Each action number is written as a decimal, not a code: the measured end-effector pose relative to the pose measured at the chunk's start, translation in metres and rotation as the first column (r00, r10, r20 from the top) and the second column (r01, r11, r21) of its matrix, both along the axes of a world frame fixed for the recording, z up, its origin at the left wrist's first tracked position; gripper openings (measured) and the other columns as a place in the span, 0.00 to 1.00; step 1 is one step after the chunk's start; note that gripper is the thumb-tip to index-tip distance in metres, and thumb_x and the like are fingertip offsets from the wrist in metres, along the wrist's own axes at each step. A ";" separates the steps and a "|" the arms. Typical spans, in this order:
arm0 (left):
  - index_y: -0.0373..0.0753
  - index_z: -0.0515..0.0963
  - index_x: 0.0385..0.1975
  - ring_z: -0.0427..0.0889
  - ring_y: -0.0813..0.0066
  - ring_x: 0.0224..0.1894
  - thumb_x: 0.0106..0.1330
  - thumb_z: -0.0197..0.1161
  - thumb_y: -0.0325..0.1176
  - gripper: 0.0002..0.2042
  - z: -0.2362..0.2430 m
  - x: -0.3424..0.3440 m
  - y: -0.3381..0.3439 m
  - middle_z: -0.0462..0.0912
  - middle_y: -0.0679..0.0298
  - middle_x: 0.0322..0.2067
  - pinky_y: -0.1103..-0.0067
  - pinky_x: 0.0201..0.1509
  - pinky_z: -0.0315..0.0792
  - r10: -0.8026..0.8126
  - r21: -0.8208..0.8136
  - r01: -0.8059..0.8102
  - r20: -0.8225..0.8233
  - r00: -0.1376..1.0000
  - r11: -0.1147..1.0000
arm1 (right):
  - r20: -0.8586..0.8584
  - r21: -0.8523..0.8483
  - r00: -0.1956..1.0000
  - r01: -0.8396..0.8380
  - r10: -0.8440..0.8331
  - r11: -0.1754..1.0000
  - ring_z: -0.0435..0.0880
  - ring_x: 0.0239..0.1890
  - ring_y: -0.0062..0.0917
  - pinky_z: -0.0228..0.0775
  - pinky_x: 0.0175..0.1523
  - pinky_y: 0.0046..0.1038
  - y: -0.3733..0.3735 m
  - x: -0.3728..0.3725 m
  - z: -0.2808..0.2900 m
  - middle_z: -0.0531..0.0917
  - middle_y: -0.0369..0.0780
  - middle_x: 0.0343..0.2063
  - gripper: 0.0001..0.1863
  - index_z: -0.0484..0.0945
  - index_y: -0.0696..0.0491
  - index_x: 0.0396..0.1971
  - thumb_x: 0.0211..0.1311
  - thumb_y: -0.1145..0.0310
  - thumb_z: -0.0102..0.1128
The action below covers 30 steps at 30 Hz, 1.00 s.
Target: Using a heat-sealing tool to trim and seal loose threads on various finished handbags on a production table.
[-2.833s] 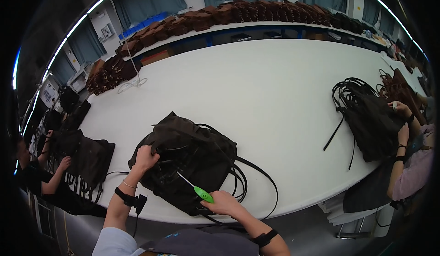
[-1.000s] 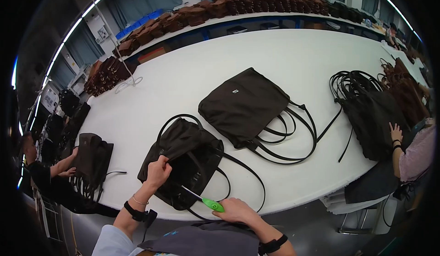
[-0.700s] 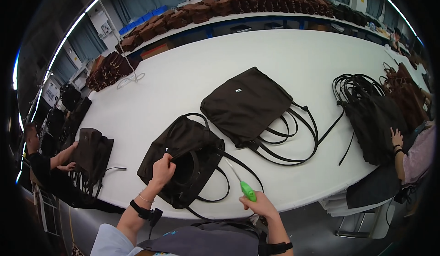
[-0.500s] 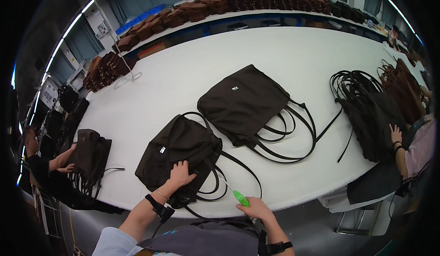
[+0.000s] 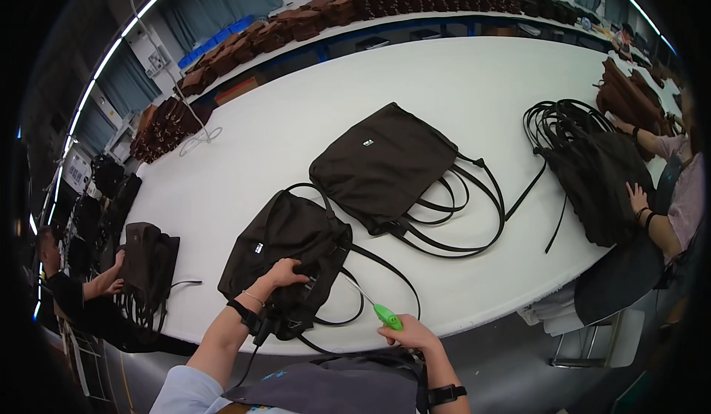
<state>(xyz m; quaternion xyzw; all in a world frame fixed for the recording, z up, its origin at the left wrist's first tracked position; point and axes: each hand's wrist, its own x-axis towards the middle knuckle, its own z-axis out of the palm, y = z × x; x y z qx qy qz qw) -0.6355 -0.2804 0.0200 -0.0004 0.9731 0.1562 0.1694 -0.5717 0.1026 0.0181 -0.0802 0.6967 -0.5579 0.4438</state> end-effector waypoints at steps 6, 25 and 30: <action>0.32 0.77 0.44 0.77 0.53 0.46 0.43 0.69 0.50 0.31 -0.010 -0.009 -0.017 0.79 0.45 0.40 0.70 0.54 0.70 -0.010 0.050 0.003 0.148 0.989 0.999 | 0.021 0.059 0.999 0.040 -0.042 0.997 0.73 0.17 0.15 0.63 0.23 0.19 0.004 0.001 0.000 0.79 0.33 0.16 0.16 0.78 0.55 0.24 0.54 0.55 0.61; 0.31 0.75 0.21 0.78 0.45 0.29 0.45 0.60 0.36 0.12 0.096 0.016 0.009 0.78 0.44 0.21 0.60 0.37 0.73 0.078 -0.203 -0.157 -0.350 0.933 0.967 | -0.391 0.280 0.851 -0.252 0.350 0.926 0.80 0.23 0.36 0.71 0.35 0.33 -0.072 -0.009 0.042 0.79 0.44 0.15 0.23 0.79 0.56 0.27 0.52 0.47 0.56; 0.31 0.73 0.17 0.77 0.46 0.25 0.44 0.60 0.35 0.11 0.143 0.019 -0.011 0.76 0.46 0.17 0.61 0.34 0.72 0.206 -0.136 -0.277 -0.388 0.898 0.951 | -0.394 0.328 0.888 -0.106 0.238 0.939 0.80 0.27 0.42 0.70 0.38 0.37 -0.066 -0.016 0.027 0.79 0.47 0.17 0.24 0.79 0.57 0.26 0.52 0.46 0.56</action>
